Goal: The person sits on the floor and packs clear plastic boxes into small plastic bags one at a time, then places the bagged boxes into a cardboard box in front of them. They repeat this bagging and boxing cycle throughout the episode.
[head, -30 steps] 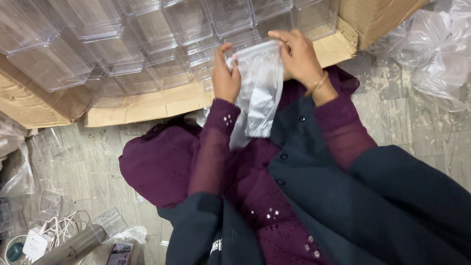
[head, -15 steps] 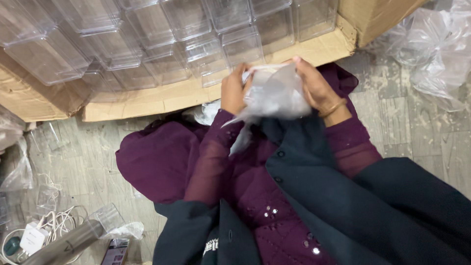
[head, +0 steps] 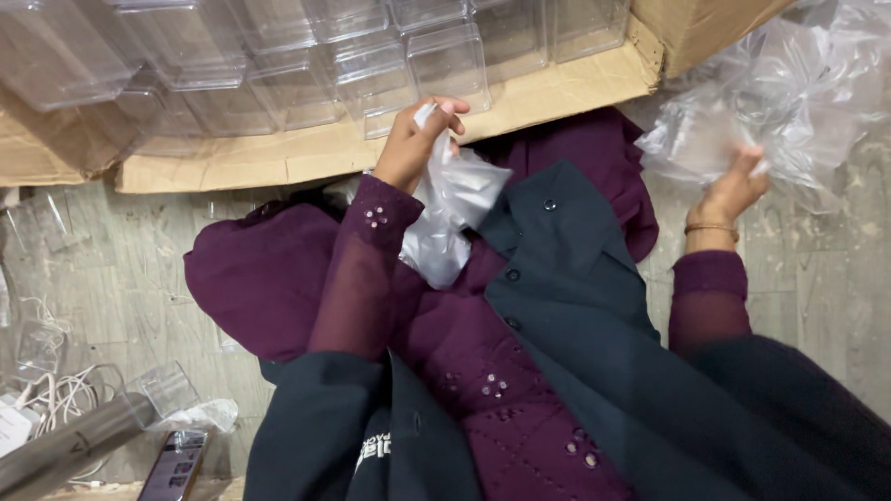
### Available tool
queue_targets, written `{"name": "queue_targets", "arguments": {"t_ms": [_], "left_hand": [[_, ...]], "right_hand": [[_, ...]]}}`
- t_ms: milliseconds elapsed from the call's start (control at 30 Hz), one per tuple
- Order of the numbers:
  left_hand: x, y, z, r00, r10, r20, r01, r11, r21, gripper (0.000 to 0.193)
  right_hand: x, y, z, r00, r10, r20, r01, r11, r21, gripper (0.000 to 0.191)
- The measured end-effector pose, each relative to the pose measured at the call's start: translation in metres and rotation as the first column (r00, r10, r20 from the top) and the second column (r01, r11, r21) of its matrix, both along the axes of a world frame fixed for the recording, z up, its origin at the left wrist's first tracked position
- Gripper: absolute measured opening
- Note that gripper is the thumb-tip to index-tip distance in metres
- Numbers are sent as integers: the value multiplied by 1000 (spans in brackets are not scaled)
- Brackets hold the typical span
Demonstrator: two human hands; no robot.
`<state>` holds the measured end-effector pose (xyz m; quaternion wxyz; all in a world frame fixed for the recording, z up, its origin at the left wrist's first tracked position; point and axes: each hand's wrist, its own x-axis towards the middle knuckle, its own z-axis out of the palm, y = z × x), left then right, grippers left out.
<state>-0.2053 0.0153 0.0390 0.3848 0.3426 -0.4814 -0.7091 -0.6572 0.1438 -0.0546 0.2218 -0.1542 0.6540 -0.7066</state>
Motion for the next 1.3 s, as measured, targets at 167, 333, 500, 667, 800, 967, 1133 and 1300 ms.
{"name": "queue_targets", "arguments": {"t_ms": [167,333,500,667,800,967,1133,1300], "left_hand": [[-2,2,-2,997,-22,-77,23,1000,4,39],[-15,2,2,996,-2,-92,7,998,56,41],[-23,3,7,995,64,-72,-65,998,-21,41],[-11,5,11,991,91,-100,-98,993,-59,20],[-12,5,6,975,171,-141,-183,980,-83,16],[-9,3,-5,975,191,-110,-197,979,-45,17],[-6,0,-24,969,231,-83,-231,973,18,23],[-5,-2,-35,986,112,-125,-98,989,115,25]], "right_hand": [[16,-17,-5,988,85,130,-81,996,-38,65],[115,-39,55,765,403,-502,-469,883,-6,56],[220,-65,106,444,873,-203,-880,468,86,60],[235,-78,123,532,839,-116,-801,543,251,14],[234,-78,124,449,876,-175,-875,470,112,19],[243,-81,129,447,842,-303,-819,521,240,10],[244,-81,127,384,842,-380,-764,520,382,14],[240,-95,101,430,896,109,-877,443,-184,18]]}}
